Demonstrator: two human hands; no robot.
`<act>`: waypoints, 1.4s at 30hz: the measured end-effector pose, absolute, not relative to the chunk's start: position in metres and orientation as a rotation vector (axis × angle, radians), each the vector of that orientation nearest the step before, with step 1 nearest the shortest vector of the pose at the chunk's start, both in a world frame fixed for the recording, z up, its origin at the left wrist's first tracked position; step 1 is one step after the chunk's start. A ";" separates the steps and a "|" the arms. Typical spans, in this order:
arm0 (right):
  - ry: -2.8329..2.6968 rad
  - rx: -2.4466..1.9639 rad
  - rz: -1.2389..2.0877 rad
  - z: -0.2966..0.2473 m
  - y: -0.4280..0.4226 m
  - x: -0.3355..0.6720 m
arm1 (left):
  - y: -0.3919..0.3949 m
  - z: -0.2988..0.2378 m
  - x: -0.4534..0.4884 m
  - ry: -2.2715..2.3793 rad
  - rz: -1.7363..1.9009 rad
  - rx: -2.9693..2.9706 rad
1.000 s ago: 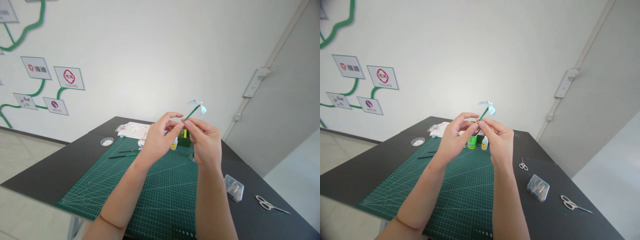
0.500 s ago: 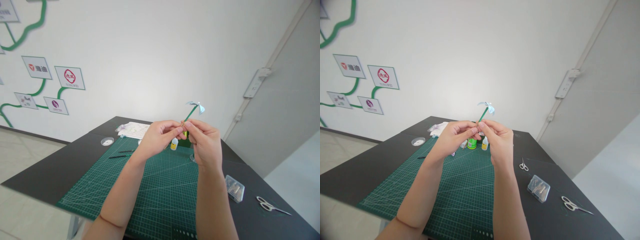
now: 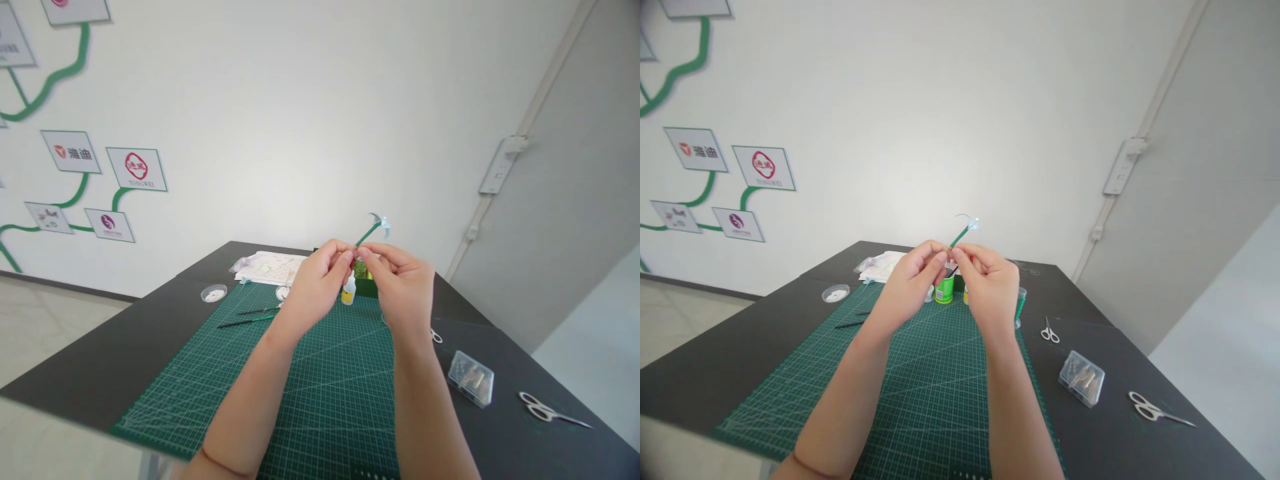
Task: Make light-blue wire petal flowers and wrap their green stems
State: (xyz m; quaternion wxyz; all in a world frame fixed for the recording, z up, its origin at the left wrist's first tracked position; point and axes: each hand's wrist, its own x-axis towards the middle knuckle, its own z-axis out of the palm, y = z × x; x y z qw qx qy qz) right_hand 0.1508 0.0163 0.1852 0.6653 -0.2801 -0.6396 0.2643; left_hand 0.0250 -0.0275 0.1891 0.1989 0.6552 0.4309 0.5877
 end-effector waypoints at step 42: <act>-1.901 -0.469 0.954 0.193 0.024 0.179 | -0.087 0.202 0.003 1.710 1.773 2.109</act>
